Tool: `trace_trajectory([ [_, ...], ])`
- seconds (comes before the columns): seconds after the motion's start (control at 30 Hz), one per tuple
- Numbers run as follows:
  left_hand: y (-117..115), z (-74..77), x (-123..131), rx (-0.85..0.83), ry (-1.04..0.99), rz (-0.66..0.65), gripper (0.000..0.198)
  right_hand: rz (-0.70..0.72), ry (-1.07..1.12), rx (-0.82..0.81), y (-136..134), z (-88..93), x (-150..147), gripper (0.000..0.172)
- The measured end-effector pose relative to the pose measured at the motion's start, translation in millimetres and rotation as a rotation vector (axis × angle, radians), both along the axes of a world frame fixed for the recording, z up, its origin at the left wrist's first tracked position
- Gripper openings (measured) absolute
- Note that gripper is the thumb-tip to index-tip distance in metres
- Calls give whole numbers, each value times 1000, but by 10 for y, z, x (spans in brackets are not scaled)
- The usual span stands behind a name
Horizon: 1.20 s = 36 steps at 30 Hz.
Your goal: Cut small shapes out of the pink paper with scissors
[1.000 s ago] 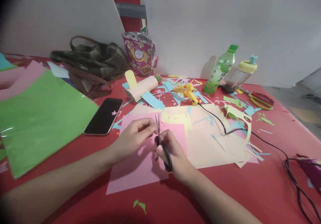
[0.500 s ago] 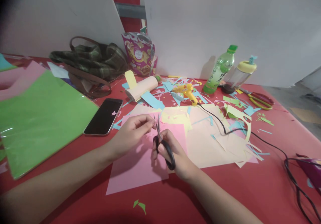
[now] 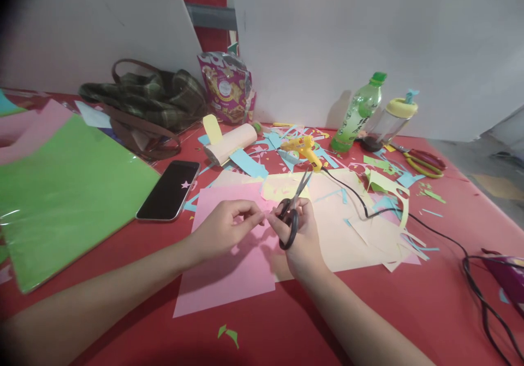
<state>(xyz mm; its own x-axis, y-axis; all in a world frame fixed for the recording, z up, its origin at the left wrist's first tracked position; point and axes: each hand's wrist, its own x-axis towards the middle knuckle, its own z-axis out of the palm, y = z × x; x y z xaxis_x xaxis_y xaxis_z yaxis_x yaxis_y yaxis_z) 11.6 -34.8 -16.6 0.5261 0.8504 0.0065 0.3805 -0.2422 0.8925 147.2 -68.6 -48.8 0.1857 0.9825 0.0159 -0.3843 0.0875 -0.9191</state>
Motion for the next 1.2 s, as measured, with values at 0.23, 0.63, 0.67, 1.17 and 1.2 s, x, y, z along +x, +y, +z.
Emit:
trace_trajectory([
  [0.23,-5,-40,8,-24,19,-42,29,32,-19,-10,-16,8,-9,30],
  [0.63,146,27,-76,-28,38,-85,19,57,-73,-77,-22,36,10,30],
  [0.67,152,30,-81,-26,43,-96,18,62,-77,-81,-20,37,10,30],
  [1.17,103,-37,-47,-66,96,-60,24,32,-139,-70,-29,9,9,33],
  [1.2,100,-39,-46,-67,93,-62,23,30,-145,-71,-28,12,9,33],
])
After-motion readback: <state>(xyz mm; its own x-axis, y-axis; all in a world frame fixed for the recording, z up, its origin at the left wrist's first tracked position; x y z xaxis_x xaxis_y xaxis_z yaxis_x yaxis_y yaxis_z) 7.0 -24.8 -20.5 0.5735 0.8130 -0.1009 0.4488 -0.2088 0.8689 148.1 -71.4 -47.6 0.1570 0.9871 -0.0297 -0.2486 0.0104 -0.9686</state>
